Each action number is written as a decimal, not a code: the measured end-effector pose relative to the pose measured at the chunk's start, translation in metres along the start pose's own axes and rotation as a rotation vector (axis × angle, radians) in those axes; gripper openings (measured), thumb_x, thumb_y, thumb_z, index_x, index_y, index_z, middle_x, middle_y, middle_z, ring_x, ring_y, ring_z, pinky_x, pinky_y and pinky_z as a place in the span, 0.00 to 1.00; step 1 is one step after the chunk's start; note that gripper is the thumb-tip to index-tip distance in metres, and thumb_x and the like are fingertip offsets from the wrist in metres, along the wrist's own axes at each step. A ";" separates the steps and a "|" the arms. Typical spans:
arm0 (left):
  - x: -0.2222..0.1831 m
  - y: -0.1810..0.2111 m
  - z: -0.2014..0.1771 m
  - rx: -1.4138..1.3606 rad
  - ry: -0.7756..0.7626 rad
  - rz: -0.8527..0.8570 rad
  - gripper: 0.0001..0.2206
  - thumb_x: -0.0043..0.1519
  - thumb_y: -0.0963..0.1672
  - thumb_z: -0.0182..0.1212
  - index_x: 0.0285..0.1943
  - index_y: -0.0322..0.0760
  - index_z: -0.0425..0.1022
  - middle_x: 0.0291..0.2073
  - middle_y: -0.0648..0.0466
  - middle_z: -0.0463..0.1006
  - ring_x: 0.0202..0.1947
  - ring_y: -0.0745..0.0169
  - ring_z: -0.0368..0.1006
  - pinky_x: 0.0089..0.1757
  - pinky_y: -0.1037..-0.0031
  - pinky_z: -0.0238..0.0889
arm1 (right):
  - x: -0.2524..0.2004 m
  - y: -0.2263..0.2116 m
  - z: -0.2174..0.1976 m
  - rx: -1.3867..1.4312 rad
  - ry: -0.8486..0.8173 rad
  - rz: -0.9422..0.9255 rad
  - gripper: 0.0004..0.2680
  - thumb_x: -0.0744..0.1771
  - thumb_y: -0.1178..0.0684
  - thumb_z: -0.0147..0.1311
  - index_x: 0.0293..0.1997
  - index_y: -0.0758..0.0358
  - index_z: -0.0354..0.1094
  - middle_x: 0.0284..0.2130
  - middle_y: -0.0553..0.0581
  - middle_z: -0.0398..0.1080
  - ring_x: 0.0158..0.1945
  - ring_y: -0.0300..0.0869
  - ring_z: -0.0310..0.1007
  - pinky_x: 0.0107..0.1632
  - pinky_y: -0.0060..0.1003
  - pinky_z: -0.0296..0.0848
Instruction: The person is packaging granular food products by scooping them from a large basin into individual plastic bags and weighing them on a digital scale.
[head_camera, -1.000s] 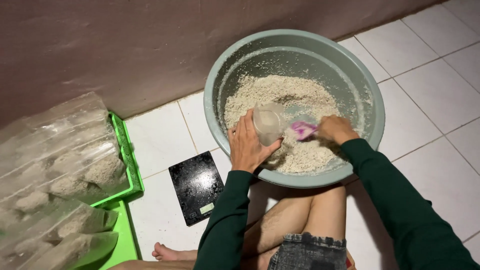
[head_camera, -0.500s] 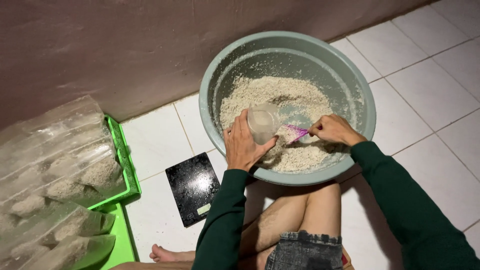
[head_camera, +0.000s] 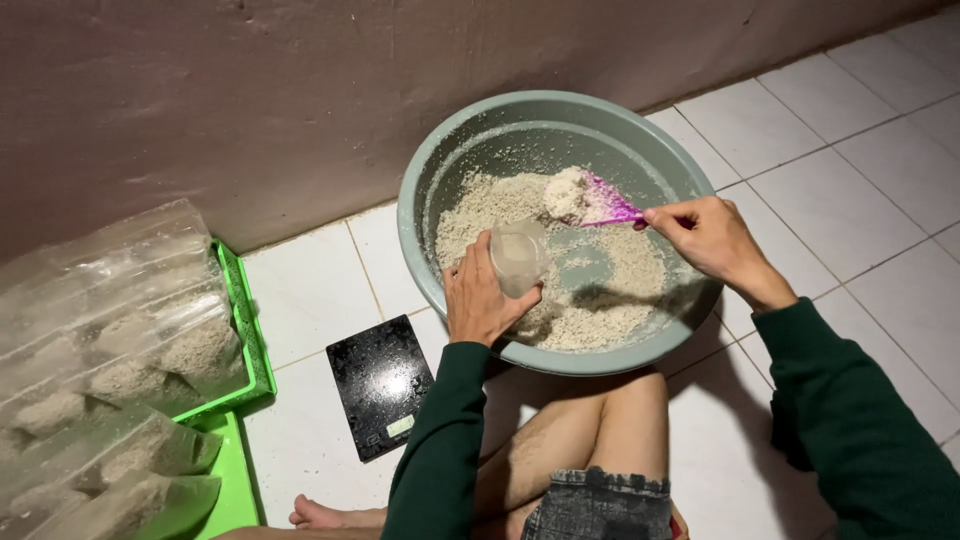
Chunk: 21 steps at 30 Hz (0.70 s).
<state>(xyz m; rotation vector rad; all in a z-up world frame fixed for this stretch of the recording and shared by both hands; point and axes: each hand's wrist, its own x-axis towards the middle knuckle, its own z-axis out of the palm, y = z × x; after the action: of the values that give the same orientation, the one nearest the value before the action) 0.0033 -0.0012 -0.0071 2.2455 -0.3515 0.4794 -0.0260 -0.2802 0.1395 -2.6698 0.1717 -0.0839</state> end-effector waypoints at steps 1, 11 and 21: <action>0.001 0.000 -0.001 0.000 0.003 0.000 0.45 0.41 0.58 0.68 0.66 0.38 0.57 0.47 0.49 0.71 0.48 0.49 0.74 0.50 0.57 0.59 | -0.004 -0.010 -0.001 -0.001 0.001 -0.003 0.08 0.66 0.44 0.53 0.43 0.44 0.78 0.26 0.60 0.76 0.31 0.48 0.74 0.39 0.45 0.71; 0.001 0.001 -0.004 -0.039 -0.080 -0.029 0.45 0.43 0.57 0.67 0.68 0.38 0.54 0.49 0.47 0.70 0.51 0.47 0.72 0.51 0.55 0.57 | -0.020 -0.051 0.028 -0.181 0.052 -0.219 0.09 0.68 0.46 0.49 0.43 0.47 0.79 0.25 0.56 0.77 0.27 0.47 0.75 0.33 0.40 0.71; 0.002 0.008 -0.011 -0.048 -0.069 -0.007 0.44 0.46 0.57 0.68 0.68 0.35 0.53 0.48 0.46 0.68 0.50 0.45 0.71 0.50 0.54 0.57 | -0.037 -0.057 0.040 -0.553 0.468 -0.599 0.05 0.66 0.47 0.52 0.34 0.46 0.75 0.17 0.49 0.64 0.26 0.41 0.71 0.29 0.31 0.70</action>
<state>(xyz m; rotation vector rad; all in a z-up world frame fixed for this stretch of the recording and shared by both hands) -0.0011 0.0017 0.0059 2.2201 -0.3869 0.3863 -0.0531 -0.2071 0.1278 -3.0982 -0.5431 -0.9783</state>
